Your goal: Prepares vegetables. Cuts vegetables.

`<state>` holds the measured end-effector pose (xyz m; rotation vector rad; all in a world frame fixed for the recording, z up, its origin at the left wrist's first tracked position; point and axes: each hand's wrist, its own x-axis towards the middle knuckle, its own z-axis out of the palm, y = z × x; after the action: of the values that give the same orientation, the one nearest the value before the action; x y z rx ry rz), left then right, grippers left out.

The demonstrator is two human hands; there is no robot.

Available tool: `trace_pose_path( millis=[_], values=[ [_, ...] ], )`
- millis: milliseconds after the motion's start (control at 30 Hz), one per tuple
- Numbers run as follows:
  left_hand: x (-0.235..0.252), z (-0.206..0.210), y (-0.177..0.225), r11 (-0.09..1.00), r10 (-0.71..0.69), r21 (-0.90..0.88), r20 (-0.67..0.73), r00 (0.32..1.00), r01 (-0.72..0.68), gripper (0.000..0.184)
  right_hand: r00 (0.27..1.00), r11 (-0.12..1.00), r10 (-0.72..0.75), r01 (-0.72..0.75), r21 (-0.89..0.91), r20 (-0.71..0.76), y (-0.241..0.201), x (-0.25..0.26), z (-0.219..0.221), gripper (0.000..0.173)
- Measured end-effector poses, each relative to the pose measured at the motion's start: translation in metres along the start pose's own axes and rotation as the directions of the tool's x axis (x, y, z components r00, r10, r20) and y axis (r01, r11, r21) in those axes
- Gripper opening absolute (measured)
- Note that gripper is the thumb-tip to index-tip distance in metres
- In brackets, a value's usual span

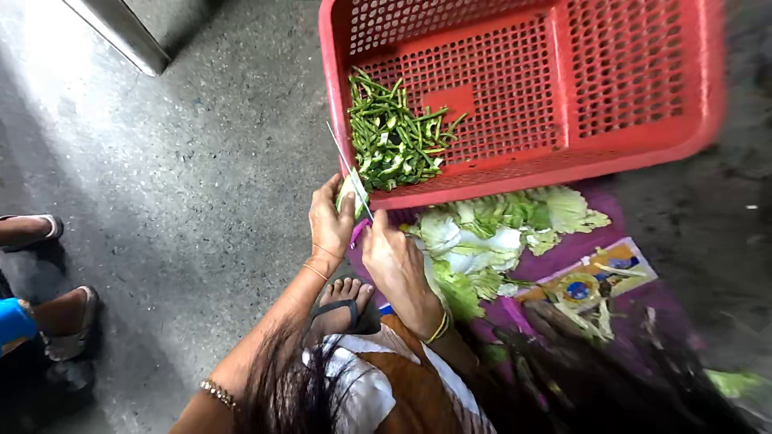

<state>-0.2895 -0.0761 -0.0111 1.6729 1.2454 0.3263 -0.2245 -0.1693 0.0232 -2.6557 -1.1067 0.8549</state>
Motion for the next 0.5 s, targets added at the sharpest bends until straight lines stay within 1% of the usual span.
trace_pose_path(
  millis=[200, 300, 400, 500],
  values=[
    [0.003, -0.004, 0.014, 0.990, 0.016, 0.141, 0.032, 0.999, -0.020, 0.045, 1.000, 1.000, -0.024, 0.024, -0.014, 0.005, -0.001, 0.002, -0.001, 0.033],
    [0.002, -0.003, 0.014, 0.991, 0.004, 0.136, 0.046, 0.999, -0.010, 0.045, 0.999, 1.000, -0.002, 0.002, -0.009, 0.038, -0.003, 0.006, -0.001, 0.032],
    [0.002, -0.002, 0.013, 0.994, -0.021, 0.104, 0.048, 0.999, 0.016, 0.044, 0.992, 1.000, 0.030, -0.031, 0.004, 0.122, -0.009, 0.016, -0.011, 0.033],
    [0.002, -0.007, 0.008, 0.994, -0.038, 0.102, 0.112, 0.993, 0.027, 0.047, 0.983, 0.996, -0.005, -0.012, 0.093, 0.183, 0.002, 0.022, -0.016, 0.036]
  ],
)
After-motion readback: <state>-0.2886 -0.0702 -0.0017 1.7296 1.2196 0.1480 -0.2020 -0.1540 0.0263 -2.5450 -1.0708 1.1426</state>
